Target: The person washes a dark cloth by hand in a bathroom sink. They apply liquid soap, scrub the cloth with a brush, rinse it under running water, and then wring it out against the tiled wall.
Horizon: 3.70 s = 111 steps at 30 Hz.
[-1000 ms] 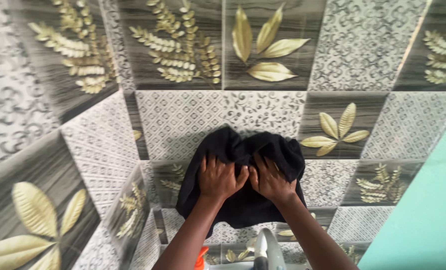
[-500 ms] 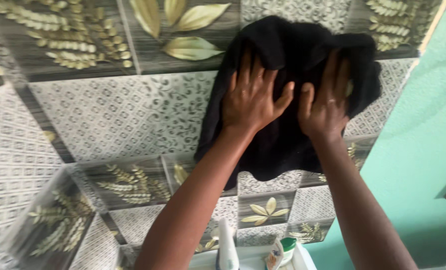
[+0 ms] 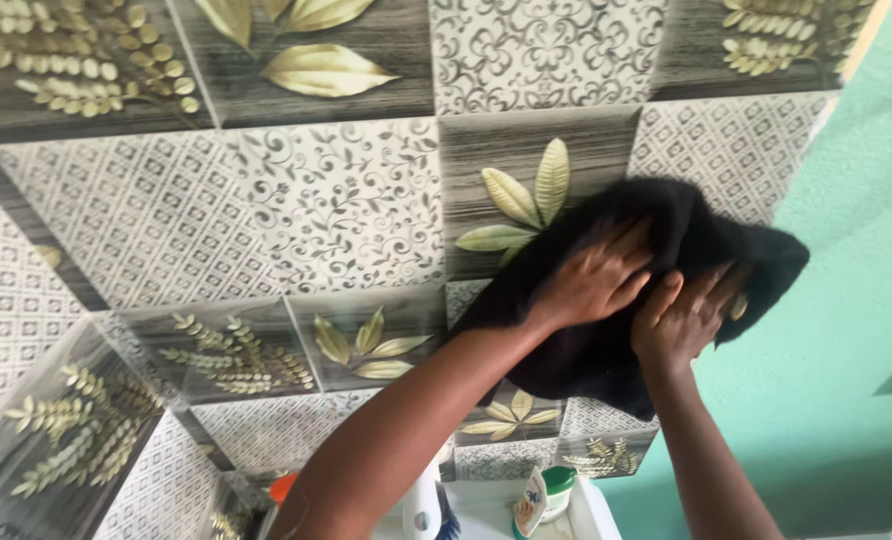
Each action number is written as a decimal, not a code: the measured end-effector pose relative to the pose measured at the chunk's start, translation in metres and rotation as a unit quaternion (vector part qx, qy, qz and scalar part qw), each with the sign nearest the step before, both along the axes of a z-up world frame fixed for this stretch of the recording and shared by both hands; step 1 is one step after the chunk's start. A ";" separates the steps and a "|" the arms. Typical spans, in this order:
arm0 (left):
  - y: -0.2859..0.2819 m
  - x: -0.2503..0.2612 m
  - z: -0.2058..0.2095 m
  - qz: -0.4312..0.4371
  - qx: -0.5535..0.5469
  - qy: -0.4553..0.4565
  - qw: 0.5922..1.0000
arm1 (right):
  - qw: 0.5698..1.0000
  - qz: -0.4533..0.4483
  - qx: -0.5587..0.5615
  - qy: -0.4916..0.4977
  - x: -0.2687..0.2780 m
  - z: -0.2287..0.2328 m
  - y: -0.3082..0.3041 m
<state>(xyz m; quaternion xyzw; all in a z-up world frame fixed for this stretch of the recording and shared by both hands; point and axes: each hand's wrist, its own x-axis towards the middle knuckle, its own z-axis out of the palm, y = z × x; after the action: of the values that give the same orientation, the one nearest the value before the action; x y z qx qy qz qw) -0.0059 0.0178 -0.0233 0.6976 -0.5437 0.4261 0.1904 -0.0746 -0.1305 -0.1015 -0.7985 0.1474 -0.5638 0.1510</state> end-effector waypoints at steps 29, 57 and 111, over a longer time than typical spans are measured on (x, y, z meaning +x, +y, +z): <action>0.413 -0.022 -0.007 0.390 -0.120 0.005 0.913 | 0.940 0.170 -0.289 -0.054 0.024 0.082 0.373; 0.163 0.010 -0.151 0.127 -0.006 0.072 0.989 | 0.971 0.138 -0.191 0.029 0.012 -0.064 0.154; 0.066 0.015 0.269 0.153 -0.029 -0.144 0.977 | 0.993 0.072 -0.088 -0.013 -0.001 0.292 0.018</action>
<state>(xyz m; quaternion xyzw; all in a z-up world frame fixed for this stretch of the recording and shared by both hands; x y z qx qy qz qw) 0.0096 0.0833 0.2454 0.6978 -0.4400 0.5618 0.0624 -0.0760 -0.1127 0.1908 -0.8095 0.0372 -0.5730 0.1224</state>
